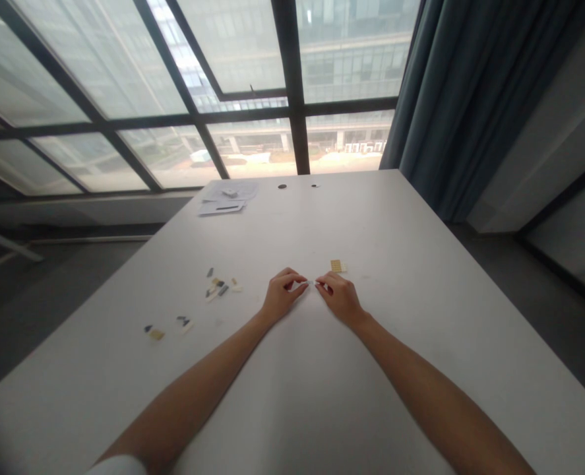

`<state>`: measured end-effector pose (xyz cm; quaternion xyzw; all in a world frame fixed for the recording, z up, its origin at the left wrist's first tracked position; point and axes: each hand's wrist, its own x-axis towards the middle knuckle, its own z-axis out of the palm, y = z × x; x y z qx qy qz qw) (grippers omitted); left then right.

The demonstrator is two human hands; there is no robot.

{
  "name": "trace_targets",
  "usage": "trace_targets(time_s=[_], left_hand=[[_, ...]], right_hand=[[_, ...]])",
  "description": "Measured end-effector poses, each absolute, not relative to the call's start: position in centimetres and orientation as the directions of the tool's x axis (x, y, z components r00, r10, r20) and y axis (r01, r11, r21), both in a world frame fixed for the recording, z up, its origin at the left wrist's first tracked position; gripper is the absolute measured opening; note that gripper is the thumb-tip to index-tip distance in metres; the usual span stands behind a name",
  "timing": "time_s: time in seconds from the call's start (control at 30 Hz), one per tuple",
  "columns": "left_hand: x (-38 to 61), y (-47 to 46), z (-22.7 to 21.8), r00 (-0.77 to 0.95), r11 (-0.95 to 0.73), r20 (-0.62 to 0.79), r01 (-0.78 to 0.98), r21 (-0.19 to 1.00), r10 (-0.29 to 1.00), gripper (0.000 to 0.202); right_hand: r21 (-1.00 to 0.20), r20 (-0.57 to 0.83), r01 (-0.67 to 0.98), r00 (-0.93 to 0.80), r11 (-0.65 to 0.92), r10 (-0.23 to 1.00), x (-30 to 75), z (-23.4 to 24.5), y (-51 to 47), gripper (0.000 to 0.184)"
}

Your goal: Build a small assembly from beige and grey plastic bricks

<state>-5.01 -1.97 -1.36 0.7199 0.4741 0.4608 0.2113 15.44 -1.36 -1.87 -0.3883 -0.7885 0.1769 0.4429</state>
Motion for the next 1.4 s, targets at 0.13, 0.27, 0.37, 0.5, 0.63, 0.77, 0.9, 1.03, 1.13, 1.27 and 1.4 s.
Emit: trace_targets(time_s=[0.13, 0.27, 0.37, 0.5, 0.63, 0.77, 0.9, 1.03, 1.13, 1.27, 1.4], left_hand=[[-5.03, -1.94, -1.36, 0.127, -0.467, 0.469, 0.490, 0.736, 0.874, 0.010], [-5.04, -1.92, -1.30, 0.127, -0.470, 0.474, 0.494, 0.731, 0.871, 0.010], [-4.99, -1.92, -1.24, 0.121, -0.467, 0.474, 0.494, 0.734, 0.872, 0.012], [-4.92, -1.99, -1.11, 0.115, -0.462, 0.470, 0.492, 0.738, 0.875, 0.011], [-4.91, -2.00, -1.07, 0.117, -0.461, 0.469, 0.491, 0.739, 0.875, 0.010], [-4.92, -1.91, -1.15, 0.115, -0.467, 0.476, 0.490, 0.737, 0.872, 0.009], [-4.94, -1.88, -1.18, 0.112, -0.467, 0.478, 0.488, 0.738, 0.871, 0.011], [-4.97, -1.87, -1.22, 0.112, -0.461, 0.470, 0.484, 0.744, 0.876, 0.011], [-4.99, -1.84, -1.25, 0.116, -0.461, 0.468, 0.489, 0.741, 0.876, 0.012], [-4.97, -1.88, -1.20, 0.111, -0.459, 0.469, 0.491, 0.741, 0.876, 0.014], [-4.96, -1.92, -1.16, 0.108, -0.456, 0.467, 0.493, 0.741, 0.877, 0.013]], right_hand=[[-0.623, 0.559, 0.456, -0.309, 0.635, 0.770, 15.43, -1.85, -1.41, 0.011], [-0.627, 0.549, 0.462, -0.310, 0.628, 0.776, 15.42, -1.75, -1.46, 0.010], [-0.628, 0.546, 0.461, -0.313, 0.627, 0.777, 15.44, -1.71, -1.46, 0.009], [-0.625, 0.546, 0.461, -0.318, 0.630, 0.775, 15.49, -1.82, -1.44, 0.010], [-0.623, 0.545, 0.468, -0.316, 0.627, 0.777, 15.51, -1.91, -1.40, 0.010], [-0.623, 0.548, 0.461, -0.320, 0.632, 0.773, 15.53, -1.82, -1.42, 0.011], [-0.627, 0.542, 0.460, -0.321, 0.628, 0.777, 15.52, -1.79, -1.46, 0.010], [-0.629, 0.537, 0.458, -0.329, 0.628, 0.777, 15.49, -1.88, -1.44, 0.010], [-0.628, 0.539, 0.459, -0.327, 0.628, 0.777, 15.50, -1.92, -1.43, 0.009], [-0.632, 0.532, 0.460, -0.327, 0.623, 0.781, 15.54, -1.89, -1.46, 0.009], [-0.633, 0.534, 0.454, -0.330, 0.626, 0.779, 15.53, -1.70, -1.50, 0.010]])
